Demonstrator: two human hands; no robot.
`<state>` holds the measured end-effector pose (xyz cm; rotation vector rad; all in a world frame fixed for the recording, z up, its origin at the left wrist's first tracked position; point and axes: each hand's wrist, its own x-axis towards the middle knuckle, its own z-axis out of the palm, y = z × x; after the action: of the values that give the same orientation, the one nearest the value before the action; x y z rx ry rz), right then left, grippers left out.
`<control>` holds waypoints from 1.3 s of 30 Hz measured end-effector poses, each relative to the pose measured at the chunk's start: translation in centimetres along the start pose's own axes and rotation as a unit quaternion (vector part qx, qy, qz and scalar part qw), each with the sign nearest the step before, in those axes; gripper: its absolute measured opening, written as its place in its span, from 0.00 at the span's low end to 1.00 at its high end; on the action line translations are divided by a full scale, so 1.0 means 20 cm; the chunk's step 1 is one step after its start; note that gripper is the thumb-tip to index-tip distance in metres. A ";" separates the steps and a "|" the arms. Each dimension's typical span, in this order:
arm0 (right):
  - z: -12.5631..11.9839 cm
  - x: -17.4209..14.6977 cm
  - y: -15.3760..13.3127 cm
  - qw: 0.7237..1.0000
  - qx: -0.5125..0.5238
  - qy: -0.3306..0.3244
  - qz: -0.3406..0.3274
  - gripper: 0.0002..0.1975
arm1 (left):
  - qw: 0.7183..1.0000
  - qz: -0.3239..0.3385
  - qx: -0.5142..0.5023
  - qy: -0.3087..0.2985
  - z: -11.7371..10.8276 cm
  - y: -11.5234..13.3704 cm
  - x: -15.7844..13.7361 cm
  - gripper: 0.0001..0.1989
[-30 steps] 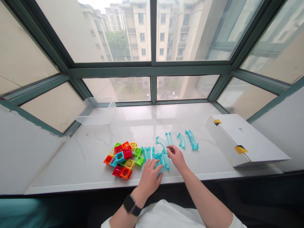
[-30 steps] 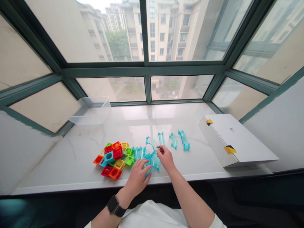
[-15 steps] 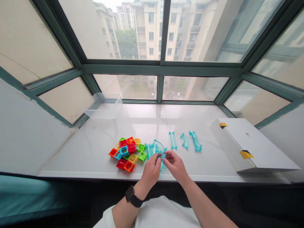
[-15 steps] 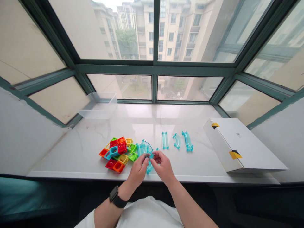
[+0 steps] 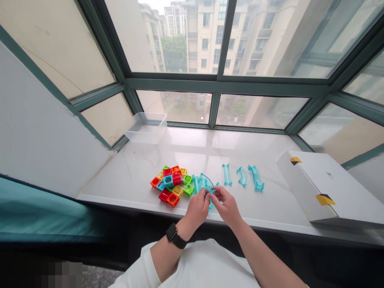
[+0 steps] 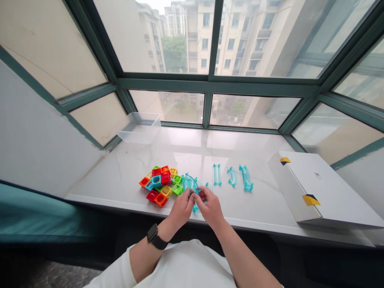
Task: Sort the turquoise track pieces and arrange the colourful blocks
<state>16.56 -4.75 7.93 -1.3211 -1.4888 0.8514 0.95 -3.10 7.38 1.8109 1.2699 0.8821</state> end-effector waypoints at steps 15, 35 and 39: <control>-0.03 -0.04 -0.05 0.993 -0.104 0.001 -0.047 0.12 | 0.996 -0.044 -0.080 0.015 0.00 0.04 0.09 0.29; -0.13 -0.07 0.04 0.980 -0.174 0.093 -0.028 0.12 | 0.953 -0.149 -0.252 -0.073 0.17 0.06 0.24 0.29; -0.18 -0.05 0.09 0.981 -0.165 0.100 0.005 0.11 | 0.963 -0.131 -0.215 -0.100 0.21 0.07 0.21 0.11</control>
<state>20.52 -5.64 7.27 -1.6069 -1.5050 0.4722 6.22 -0.28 7.11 1.3179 1.0599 0.7382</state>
